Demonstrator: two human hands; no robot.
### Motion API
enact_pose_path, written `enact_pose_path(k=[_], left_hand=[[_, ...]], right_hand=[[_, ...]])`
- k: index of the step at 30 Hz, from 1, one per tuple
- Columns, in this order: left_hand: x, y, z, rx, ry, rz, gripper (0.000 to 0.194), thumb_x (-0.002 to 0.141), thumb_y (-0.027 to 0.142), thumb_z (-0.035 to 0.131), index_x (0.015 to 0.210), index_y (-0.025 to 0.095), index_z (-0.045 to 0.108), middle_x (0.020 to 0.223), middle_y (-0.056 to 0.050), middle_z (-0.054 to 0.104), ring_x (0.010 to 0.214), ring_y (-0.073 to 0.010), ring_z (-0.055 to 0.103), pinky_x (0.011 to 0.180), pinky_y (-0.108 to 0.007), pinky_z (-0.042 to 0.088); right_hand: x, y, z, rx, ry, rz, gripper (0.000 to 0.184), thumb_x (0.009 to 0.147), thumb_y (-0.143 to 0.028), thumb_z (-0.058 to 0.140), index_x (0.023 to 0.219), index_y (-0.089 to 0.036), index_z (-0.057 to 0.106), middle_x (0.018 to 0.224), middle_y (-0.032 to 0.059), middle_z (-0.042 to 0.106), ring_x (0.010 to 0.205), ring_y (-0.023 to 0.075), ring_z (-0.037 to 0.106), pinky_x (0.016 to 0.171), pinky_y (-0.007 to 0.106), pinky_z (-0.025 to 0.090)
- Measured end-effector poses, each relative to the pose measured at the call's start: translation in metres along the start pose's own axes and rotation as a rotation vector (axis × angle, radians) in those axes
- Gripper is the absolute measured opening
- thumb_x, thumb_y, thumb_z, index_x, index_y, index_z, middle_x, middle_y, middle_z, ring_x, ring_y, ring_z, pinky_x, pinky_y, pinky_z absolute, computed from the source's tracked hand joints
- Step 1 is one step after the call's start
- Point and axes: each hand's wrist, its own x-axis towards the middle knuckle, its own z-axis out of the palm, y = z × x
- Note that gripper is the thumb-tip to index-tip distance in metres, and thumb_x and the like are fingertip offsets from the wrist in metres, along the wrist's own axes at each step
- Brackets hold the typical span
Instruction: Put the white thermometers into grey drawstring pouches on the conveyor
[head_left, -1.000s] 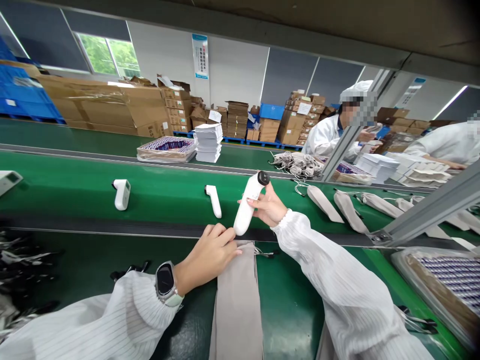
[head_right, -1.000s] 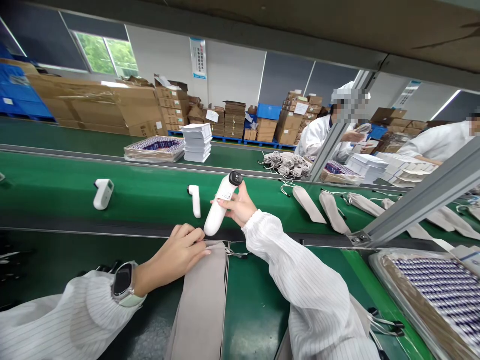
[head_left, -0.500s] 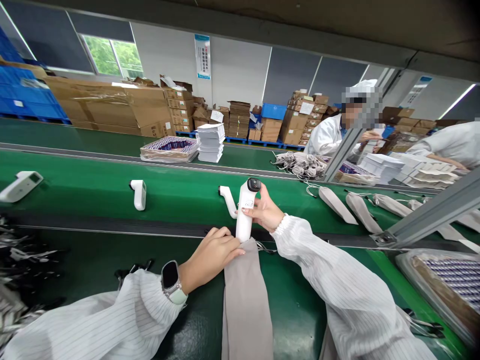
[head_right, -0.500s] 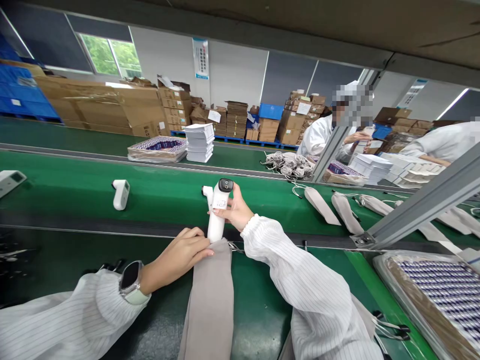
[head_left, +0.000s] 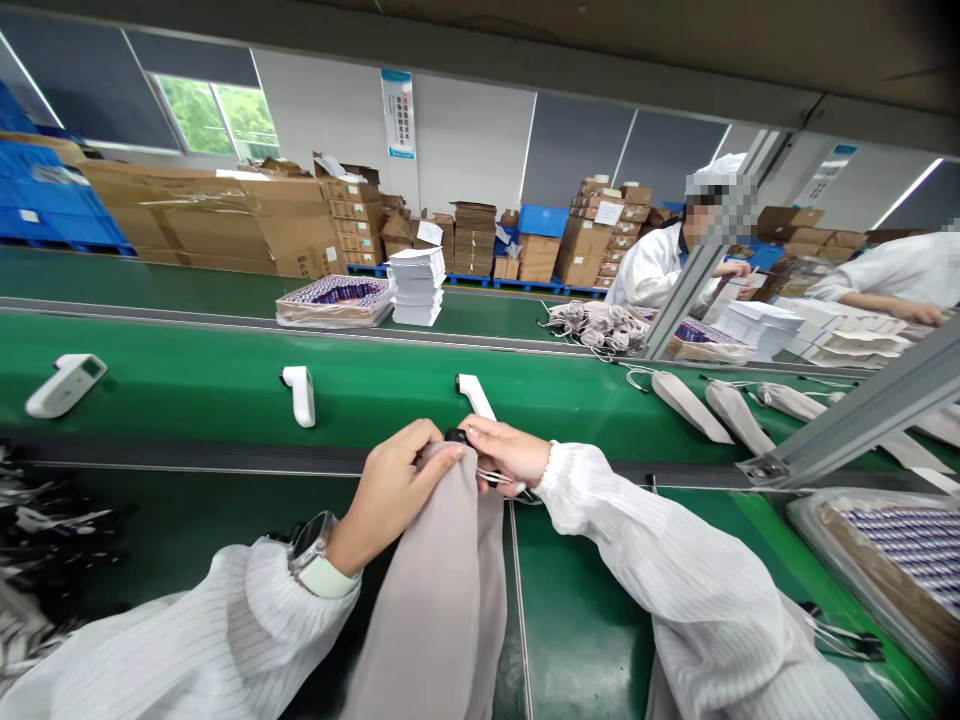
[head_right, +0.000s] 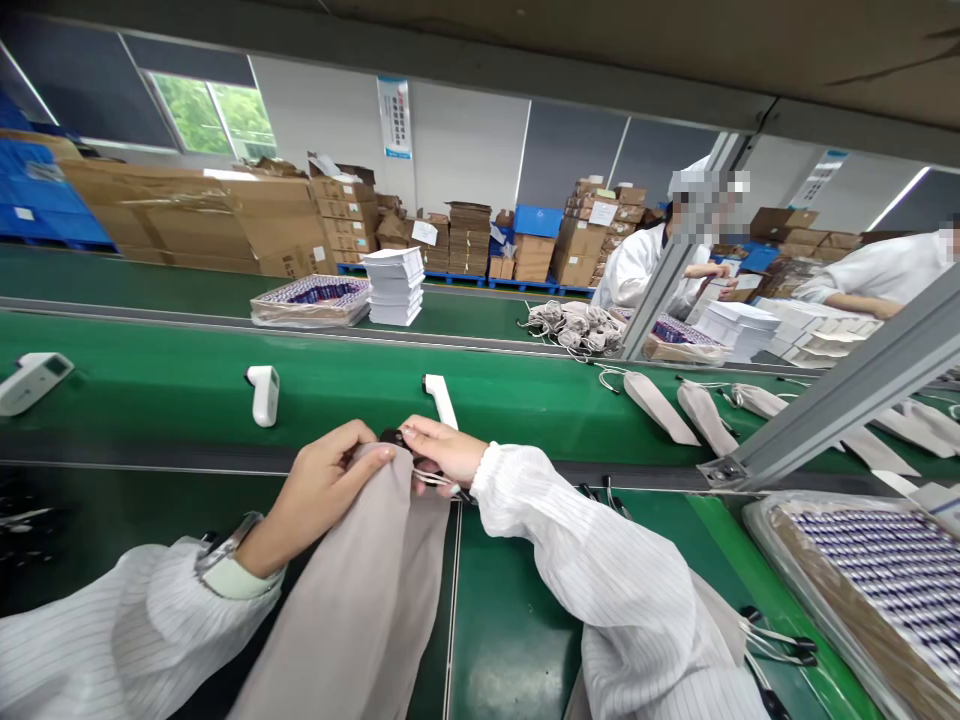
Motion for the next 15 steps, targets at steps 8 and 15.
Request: enact_pose_path(k=[8, 15], left_hand=[[0.009, -0.002, -0.010, -0.065, -0.031, -0.042, 0.027, 0.082, 0.040, 0.041, 0.068, 0.018, 0.047, 0.069, 0.003, 0.040, 0.063, -0.0117, 0.042, 0.056, -0.022, 0.032], [0.006, 0.022, -0.041, -0.296, -0.449, -0.267, 0.038, 0.082, 0.045, 0.036, 0.059, 0.017, 0.048, 0.047, 0.006, 0.028, 0.040, -0.0070, 0.025, 0.039, -0.019, 0.019]], right_hand=[[-0.002, -0.005, -0.004, -0.531, 0.300, -0.165, 0.054, 0.075, -0.063, 0.031, 0.055, -0.015, 0.048, 0.040, -0.0049, 0.036, 0.036, 0.0047, 0.032, 0.037, 0.018, 0.028], [-0.017, -0.021, -0.067, -0.632, 0.809, -0.390, 0.044, 0.075, -0.055, 0.039, 0.073, -0.015, 0.058, 0.045, -0.0028, 0.050, 0.039, 0.0067, 0.040, 0.045, 0.020, 0.034]])
